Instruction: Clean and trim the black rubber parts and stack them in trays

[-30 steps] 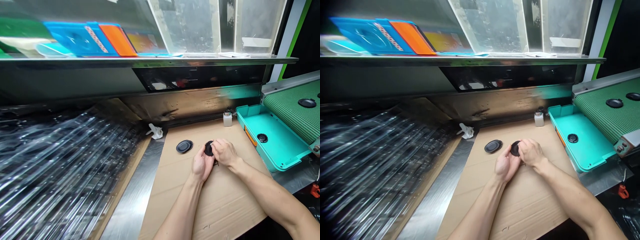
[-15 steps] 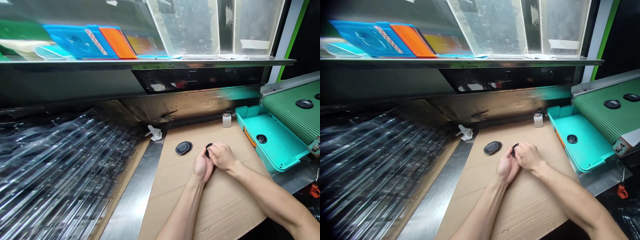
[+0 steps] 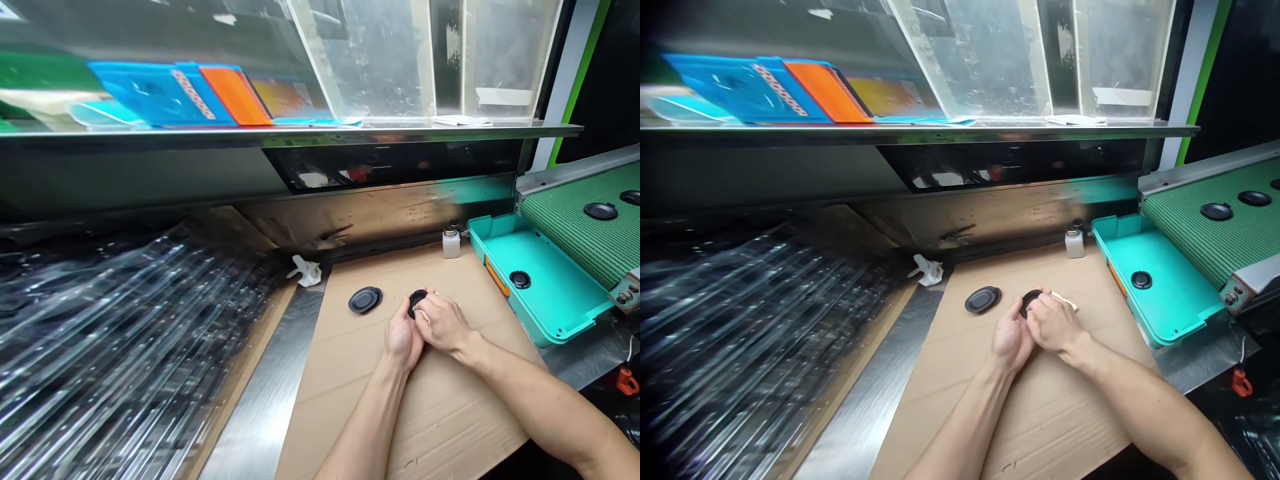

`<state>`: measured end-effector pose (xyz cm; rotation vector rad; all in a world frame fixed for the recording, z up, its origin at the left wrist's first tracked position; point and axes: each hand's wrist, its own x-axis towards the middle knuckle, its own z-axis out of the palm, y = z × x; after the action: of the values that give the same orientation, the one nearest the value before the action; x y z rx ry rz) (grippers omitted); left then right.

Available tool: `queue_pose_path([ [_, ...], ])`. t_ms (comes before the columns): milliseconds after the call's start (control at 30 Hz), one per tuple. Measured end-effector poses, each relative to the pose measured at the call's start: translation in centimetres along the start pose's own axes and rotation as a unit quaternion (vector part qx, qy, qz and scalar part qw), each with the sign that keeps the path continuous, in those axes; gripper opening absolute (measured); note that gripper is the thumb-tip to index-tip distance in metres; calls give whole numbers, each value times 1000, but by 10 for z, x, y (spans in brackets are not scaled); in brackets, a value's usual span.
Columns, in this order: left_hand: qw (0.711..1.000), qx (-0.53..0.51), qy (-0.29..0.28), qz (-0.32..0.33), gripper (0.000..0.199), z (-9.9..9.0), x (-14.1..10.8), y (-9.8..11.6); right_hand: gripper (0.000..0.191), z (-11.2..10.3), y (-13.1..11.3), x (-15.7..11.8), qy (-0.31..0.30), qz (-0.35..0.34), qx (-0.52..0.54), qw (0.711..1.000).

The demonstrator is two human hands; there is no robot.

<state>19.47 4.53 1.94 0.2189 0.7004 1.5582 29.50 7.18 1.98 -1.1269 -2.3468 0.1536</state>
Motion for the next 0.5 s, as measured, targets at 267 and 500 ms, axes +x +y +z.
queue_pose_path([
  [267, 1000, -8, 5, 6, 39, 1, 0, 3, 14, 6, 1, 2, 22, -17, 6, 1000],
  [500, 1000, -20, -4, 12, 38, 0, 2, 6, 26, -5, 17, 5, 70, 37, -31, 996],
])
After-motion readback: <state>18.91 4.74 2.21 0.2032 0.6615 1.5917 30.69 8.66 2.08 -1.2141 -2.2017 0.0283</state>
